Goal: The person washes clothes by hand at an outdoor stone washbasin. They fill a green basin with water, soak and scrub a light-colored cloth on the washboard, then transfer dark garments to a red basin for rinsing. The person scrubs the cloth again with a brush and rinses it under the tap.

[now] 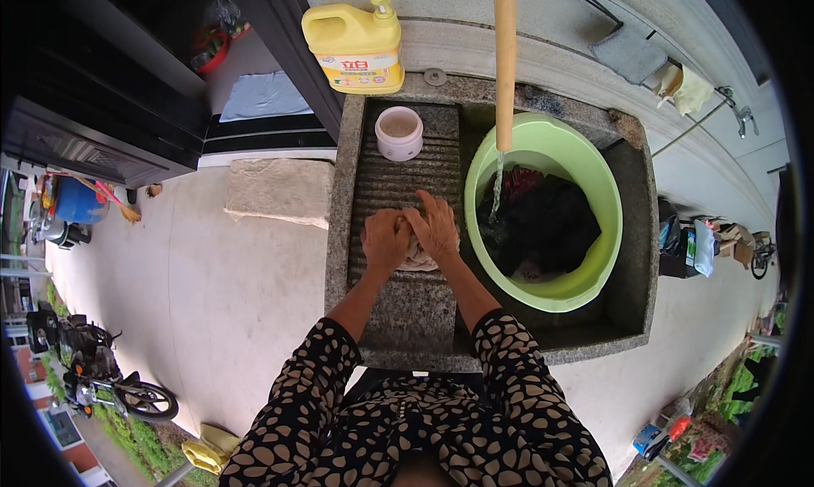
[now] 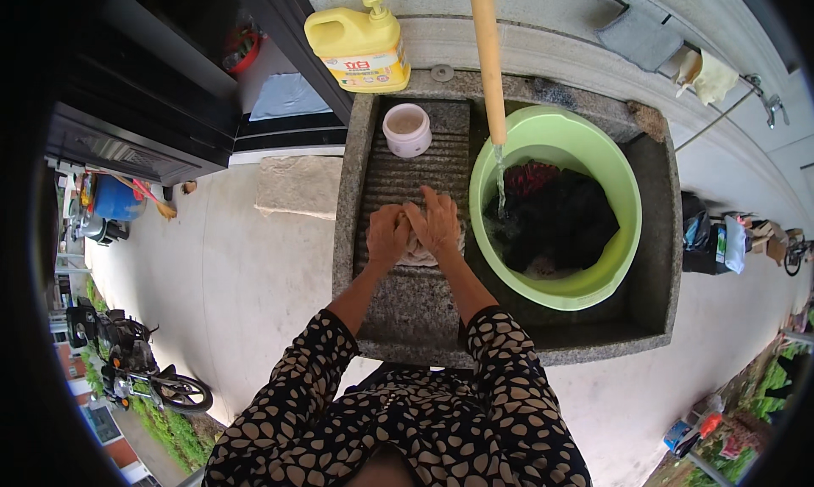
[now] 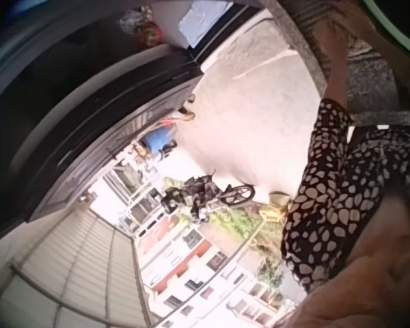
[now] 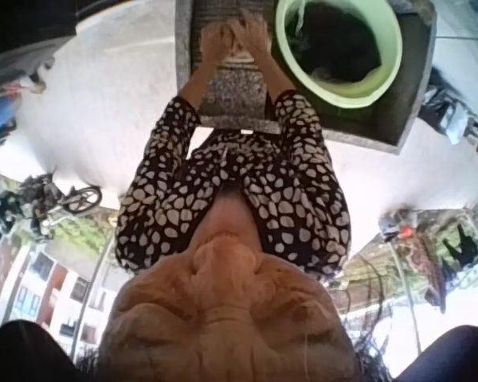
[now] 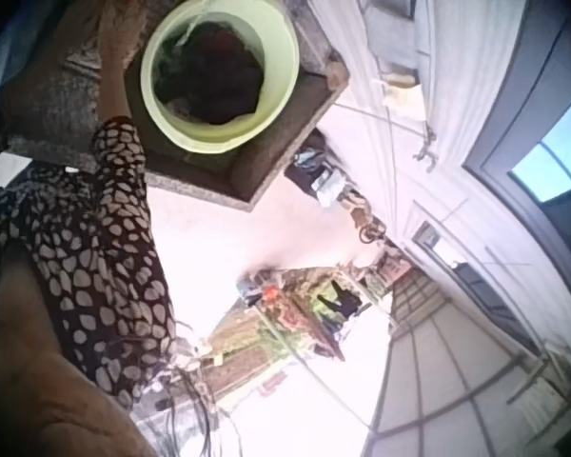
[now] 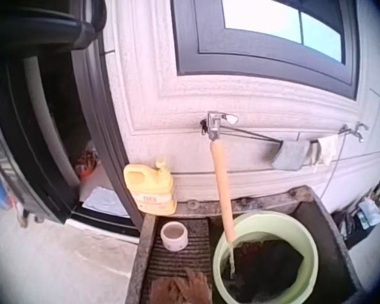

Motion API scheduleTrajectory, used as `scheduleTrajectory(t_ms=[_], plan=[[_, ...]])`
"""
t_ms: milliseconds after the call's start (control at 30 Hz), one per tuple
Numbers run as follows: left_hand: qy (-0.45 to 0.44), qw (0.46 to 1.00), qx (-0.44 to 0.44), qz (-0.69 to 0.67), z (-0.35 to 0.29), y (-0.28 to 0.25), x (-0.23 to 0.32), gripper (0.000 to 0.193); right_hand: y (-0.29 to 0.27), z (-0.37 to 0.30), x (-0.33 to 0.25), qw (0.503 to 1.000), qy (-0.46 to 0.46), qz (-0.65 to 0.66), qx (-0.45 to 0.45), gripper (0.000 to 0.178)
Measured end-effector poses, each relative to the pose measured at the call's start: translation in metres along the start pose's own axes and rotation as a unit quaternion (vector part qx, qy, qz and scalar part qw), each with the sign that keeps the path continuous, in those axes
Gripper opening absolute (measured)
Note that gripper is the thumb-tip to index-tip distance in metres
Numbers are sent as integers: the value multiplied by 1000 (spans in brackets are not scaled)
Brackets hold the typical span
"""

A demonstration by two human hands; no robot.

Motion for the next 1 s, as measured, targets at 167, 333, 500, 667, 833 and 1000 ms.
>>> scheduleTrajectory(t_ms=[167, 333, 500, 667, 833, 1000], plan=[[71, 996, 47, 38, -94, -29, 25, 16, -50, -81, -73, 998, -49, 14, 25, 19], [79, 985, -46, 147, -13, 3, -3, 13, -8, -16, -37, 998, -10, -56, 1, 14], [-15, 983, 39, 181, 25, 2, -2, 13, 7, 23, -15, 992, 78, -98, -32, 19], [-3, 1000, 15, -11, -73, -32, 14, 13, -39, -73, -64, 991, -108, -42, 73, 16], [155, 979, 51, 125, -69, -14, 25, 16, -38, -60, -56, 999, -47, 10, -17, 16], [135, 967, 59, 207, 10, -7, 17, 19, 0, -8, -33, 995, 46, -77, -39, 12]])
Point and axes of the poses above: each hand's wrist, its own z-axis towards the middle knuckle, its own y-axis out of the palm, x = y × z, the point moved 8 cm from there along z, towards the middle knuckle, and after that the axes turned 2 degrees about -x, right-handed, at the moved point
